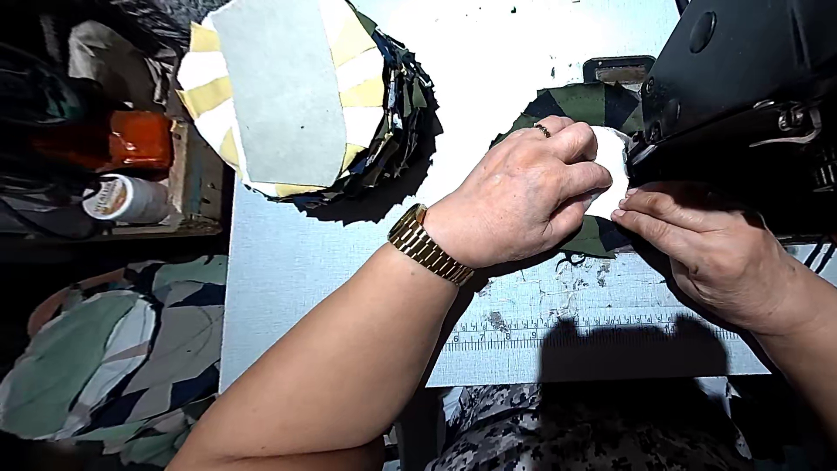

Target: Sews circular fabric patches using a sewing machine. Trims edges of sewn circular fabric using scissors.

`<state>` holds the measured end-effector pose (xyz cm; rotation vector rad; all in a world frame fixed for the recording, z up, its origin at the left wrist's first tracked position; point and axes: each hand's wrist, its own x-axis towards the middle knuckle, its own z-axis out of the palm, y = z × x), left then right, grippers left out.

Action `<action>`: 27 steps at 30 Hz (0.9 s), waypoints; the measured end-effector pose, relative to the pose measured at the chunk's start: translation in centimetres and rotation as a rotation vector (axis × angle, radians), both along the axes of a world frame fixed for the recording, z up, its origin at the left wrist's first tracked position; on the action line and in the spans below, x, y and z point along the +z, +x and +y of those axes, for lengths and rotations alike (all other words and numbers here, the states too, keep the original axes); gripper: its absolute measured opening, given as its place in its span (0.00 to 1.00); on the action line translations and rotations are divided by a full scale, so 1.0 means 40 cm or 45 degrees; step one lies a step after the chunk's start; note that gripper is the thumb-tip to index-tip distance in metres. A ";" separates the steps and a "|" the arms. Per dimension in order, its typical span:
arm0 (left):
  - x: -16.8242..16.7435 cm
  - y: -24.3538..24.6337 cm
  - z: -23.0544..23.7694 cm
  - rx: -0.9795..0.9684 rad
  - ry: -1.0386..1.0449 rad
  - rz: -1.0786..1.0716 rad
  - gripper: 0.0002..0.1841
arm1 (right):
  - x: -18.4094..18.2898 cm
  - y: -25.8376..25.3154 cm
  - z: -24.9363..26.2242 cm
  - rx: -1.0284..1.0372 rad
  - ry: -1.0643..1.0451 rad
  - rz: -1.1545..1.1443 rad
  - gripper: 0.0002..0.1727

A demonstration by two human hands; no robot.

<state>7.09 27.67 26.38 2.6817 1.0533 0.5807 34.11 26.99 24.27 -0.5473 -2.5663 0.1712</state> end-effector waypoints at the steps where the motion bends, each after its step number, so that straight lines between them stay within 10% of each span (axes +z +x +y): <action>1: 0.001 0.000 -0.001 0.007 0.002 0.010 0.19 | 0.001 0.004 0.002 -0.025 -0.012 0.004 0.19; 27: 0.007 0.006 -0.010 0.071 0.025 0.087 0.21 | 0.000 0.006 0.000 -0.145 0.033 -0.045 0.18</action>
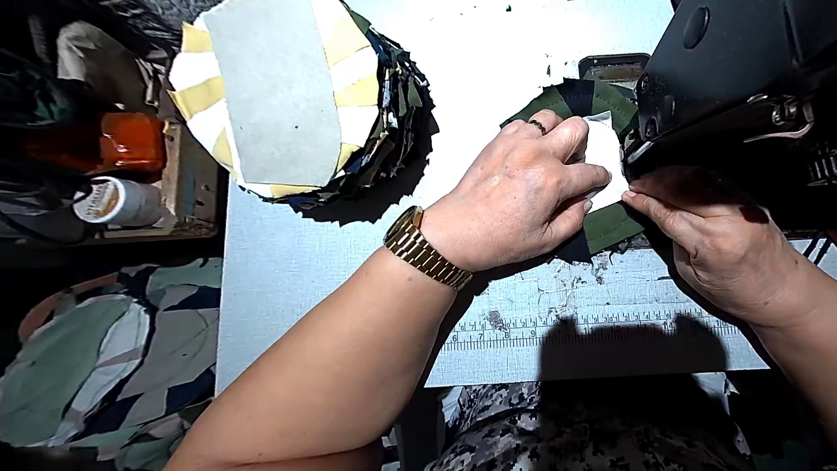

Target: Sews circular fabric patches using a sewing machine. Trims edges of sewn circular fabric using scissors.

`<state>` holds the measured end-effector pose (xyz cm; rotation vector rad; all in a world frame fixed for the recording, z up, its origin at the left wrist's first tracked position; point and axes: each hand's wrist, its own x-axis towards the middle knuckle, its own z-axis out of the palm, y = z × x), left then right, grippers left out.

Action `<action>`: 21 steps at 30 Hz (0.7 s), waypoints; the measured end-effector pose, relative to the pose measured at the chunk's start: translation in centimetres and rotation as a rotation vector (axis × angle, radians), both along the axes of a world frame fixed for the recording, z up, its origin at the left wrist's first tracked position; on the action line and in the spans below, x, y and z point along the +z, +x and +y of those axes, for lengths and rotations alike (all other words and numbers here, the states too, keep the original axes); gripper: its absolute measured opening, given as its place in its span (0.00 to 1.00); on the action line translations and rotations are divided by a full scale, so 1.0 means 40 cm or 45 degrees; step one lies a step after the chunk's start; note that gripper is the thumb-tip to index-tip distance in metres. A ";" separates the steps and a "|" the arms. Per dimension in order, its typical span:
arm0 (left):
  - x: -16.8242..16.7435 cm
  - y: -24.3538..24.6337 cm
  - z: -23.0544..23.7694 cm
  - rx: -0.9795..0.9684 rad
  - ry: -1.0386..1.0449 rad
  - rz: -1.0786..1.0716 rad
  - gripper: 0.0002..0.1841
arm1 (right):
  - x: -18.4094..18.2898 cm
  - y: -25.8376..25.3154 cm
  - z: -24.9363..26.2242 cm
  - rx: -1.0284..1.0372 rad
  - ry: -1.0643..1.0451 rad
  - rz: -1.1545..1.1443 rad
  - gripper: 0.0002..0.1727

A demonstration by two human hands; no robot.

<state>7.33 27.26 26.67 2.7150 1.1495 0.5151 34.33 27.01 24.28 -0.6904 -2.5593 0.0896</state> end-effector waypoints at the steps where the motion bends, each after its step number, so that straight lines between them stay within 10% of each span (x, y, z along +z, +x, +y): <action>1: 0.001 0.001 -0.001 0.003 0.003 0.006 0.21 | 0.001 0.001 0.002 -0.015 0.002 -0.001 0.18; 21: -0.016 -0.021 0.028 -0.018 0.079 -0.105 0.18 | -0.007 -0.028 -0.011 0.116 0.047 -0.062 0.20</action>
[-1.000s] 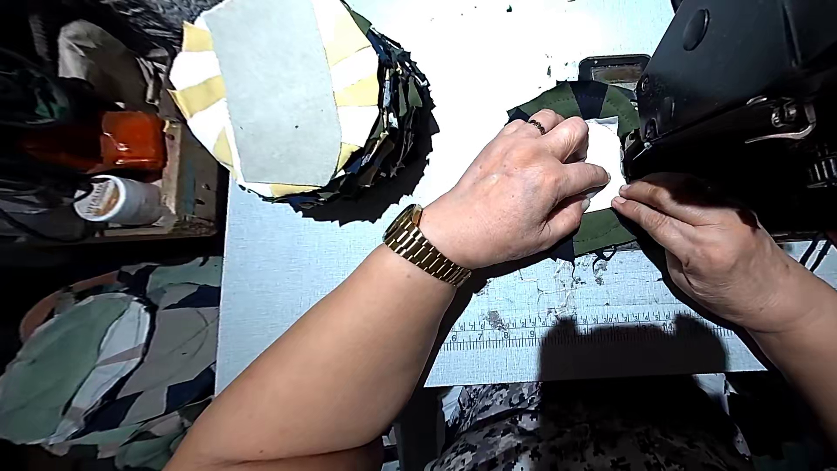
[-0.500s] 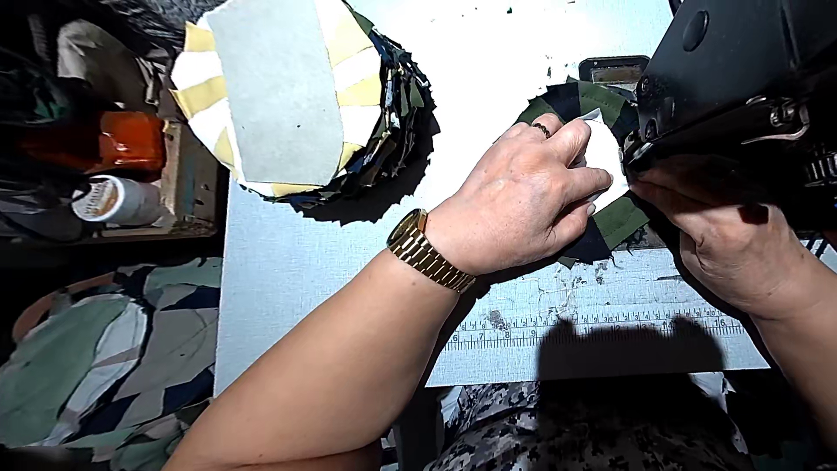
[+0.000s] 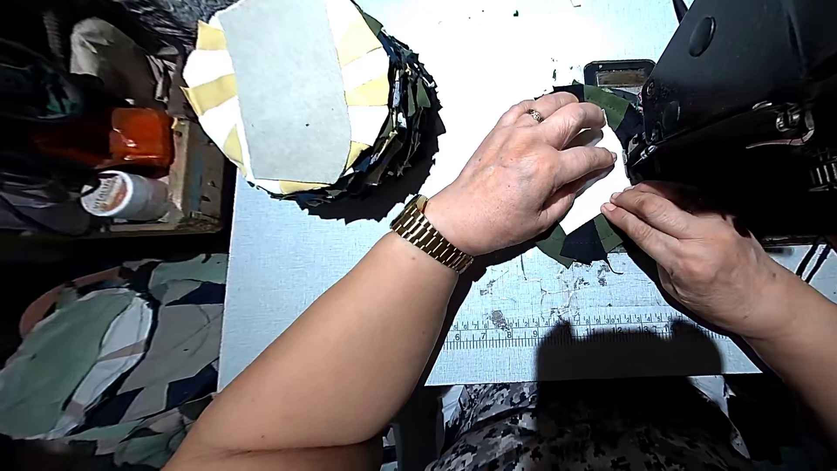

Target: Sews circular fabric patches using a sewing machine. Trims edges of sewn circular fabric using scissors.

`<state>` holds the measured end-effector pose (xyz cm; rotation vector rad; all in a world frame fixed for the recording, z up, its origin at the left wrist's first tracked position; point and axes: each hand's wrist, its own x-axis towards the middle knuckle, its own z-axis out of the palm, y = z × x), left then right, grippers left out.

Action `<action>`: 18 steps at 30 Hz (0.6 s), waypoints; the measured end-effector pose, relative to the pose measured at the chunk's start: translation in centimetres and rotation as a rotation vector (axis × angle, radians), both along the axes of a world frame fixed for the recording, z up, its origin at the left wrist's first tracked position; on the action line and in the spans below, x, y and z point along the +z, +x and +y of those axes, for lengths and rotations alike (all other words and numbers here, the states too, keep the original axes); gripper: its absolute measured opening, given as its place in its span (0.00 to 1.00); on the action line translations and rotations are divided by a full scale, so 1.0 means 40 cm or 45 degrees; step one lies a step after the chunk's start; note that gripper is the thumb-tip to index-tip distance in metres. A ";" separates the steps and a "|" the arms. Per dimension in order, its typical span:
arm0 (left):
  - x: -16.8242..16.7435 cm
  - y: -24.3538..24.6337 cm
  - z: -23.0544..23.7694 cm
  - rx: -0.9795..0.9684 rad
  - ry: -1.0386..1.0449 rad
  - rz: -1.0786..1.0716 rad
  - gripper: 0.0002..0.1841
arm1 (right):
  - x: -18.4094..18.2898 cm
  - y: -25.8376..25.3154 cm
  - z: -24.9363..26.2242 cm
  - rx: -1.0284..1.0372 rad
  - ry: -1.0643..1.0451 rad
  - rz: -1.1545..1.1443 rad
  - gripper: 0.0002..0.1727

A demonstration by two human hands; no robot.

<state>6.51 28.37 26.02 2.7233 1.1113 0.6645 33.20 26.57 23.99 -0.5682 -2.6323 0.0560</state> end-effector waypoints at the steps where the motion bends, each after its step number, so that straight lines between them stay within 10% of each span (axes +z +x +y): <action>1: -0.005 -0.001 0.004 -0.006 -0.022 -0.008 0.19 | 0.000 0.000 -0.001 -0.003 -0.001 0.003 0.20; 18: 0.008 -0.003 -0.008 0.079 -0.070 0.111 0.20 | 0.011 0.025 0.012 -0.130 -0.049 0.054 0.18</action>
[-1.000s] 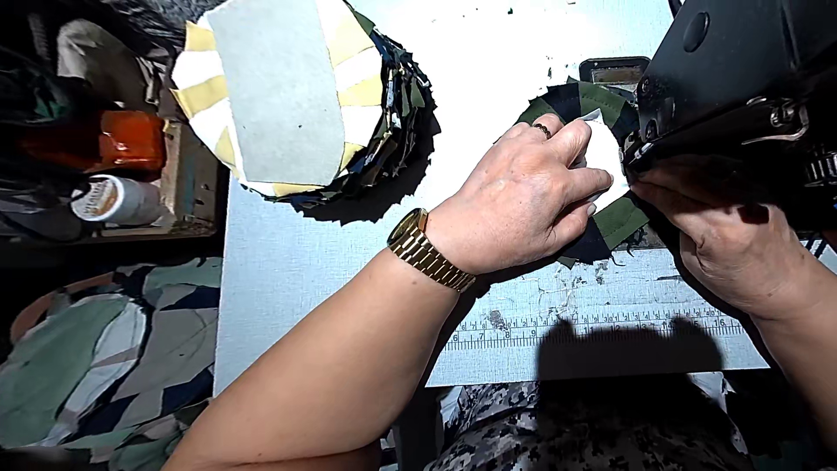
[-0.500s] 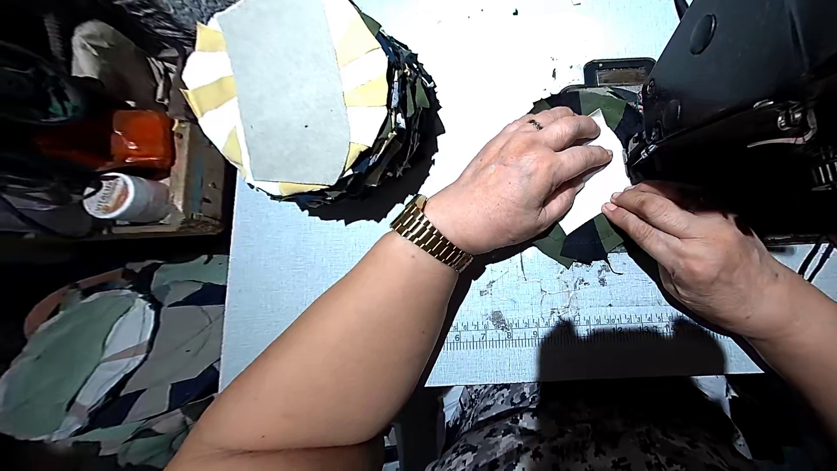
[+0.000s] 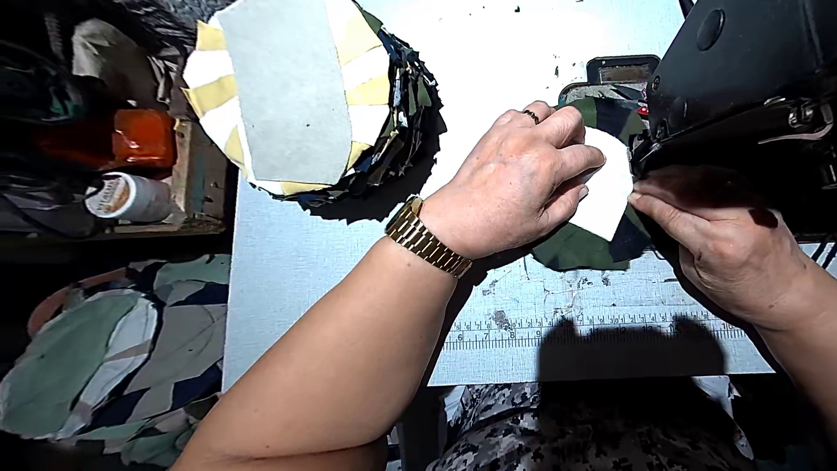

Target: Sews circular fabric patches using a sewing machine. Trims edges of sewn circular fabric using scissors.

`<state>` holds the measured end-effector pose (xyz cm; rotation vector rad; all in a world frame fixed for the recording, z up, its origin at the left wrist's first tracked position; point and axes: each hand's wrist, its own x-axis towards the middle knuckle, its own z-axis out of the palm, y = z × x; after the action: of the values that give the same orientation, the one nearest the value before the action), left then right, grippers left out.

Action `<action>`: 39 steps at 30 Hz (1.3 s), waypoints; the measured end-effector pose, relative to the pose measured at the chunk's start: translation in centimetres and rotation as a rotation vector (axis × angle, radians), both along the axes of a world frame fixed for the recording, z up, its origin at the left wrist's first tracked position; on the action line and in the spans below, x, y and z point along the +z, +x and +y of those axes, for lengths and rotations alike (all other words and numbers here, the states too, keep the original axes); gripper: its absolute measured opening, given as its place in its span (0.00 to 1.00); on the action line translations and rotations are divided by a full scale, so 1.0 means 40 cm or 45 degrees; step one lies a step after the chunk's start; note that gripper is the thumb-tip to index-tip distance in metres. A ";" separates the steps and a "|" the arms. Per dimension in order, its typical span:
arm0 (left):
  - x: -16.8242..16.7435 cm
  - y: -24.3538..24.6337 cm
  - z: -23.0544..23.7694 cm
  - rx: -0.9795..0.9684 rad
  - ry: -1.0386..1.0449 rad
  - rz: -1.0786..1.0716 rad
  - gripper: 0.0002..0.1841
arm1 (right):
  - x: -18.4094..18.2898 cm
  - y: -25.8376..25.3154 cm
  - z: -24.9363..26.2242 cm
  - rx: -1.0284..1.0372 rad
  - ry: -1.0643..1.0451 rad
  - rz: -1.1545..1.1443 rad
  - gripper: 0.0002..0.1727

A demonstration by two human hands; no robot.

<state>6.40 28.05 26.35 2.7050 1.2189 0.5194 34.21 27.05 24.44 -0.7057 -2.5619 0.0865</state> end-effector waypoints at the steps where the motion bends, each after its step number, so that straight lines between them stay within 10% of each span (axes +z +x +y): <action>1: 0.001 0.000 -0.001 0.006 0.004 0.005 0.20 | 0.001 0.002 0.002 -0.017 0.002 0.003 0.18; 39: -0.013 0.003 0.007 -0.080 -0.066 -0.050 0.25 | -0.016 -0.005 -0.005 0.136 0.029 0.031 0.19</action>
<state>6.54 28.32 25.83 2.6671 1.1178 0.5226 34.00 26.84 23.80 -0.5559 -2.5720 0.1003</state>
